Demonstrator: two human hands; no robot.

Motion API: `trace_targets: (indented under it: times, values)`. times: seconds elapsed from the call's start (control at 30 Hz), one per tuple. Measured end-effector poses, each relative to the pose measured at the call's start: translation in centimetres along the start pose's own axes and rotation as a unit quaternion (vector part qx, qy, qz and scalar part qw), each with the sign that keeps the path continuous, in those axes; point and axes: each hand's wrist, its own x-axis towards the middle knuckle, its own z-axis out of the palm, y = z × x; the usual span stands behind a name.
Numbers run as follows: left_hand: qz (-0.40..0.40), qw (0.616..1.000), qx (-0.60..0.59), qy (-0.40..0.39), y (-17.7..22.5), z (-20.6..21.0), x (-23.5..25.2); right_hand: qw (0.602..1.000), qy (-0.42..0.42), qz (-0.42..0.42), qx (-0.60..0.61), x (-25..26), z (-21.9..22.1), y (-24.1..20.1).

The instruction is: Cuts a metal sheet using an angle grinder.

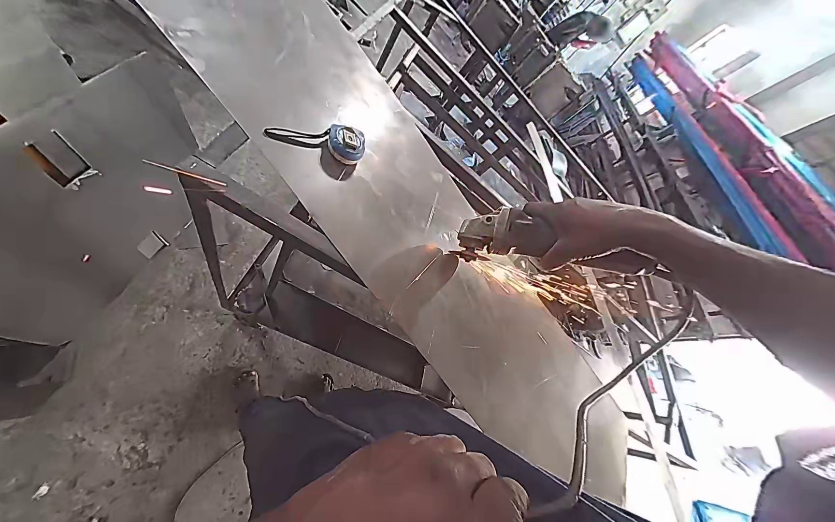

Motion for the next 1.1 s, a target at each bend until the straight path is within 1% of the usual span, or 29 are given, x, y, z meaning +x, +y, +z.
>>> trace_targets:
  times: [0.13, 0.3, 0.43, 0.67, 0.77, 0.87, 1.0, 1.07, 1.1]
  values:
    - [0.001, 1.000, -0.005, 0.006, -0.2, -0.2, -0.1, 0.999, -0.003, -0.010, 0.031, 0.4, 0.5, 0.5]
    - [-0.001, 1.000, -0.008, 0.002, -0.3, -0.6, -0.2, 0.997, -0.005, -0.002, 0.077, 0.3, 1.0, 0.5]
    - [-0.004, 1.000, -0.011, -0.005, -0.5, -0.9, -0.3, 0.990, -0.012, 0.008, 0.138, 0.1, 1.7, 0.5]
    - [-0.008, 1.000, -0.010, -0.016, -0.7, -1.6, -0.4, 0.973, -0.010, 0.027, 0.228, 0.3, 3.3, 0.8]
    - [-0.009, 1.000, -0.011, -0.024, -0.8, -2.1, -0.5, 0.959, -0.022, 0.031, 0.282, 0.4, 4.0, 0.9]
    - [-0.008, 0.999, -0.015, -0.028, -0.8, -2.5, -0.7, 0.943, -0.024, 0.054, 0.329, 0.1, 4.3, 0.3]
    - [-0.013, 0.999, -0.012, -0.030, -0.8, -3.2, -0.9, 0.943, -0.025, 0.062, 0.327, 0.0, 4.4, -0.3]
    - [-0.017, 0.999, -0.019, -0.032, -0.8, -3.6, -1.1, 0.938, -0.022, 0.058, 0.341, -0.1, 4.9, -0.3]
    - [-0.018, 0.999, -0.028, -0.034, -0.8, -3.8, -1.2, 0.929, -0.021, 0.059, 0.364, -0.1, 5.4, -0.2]
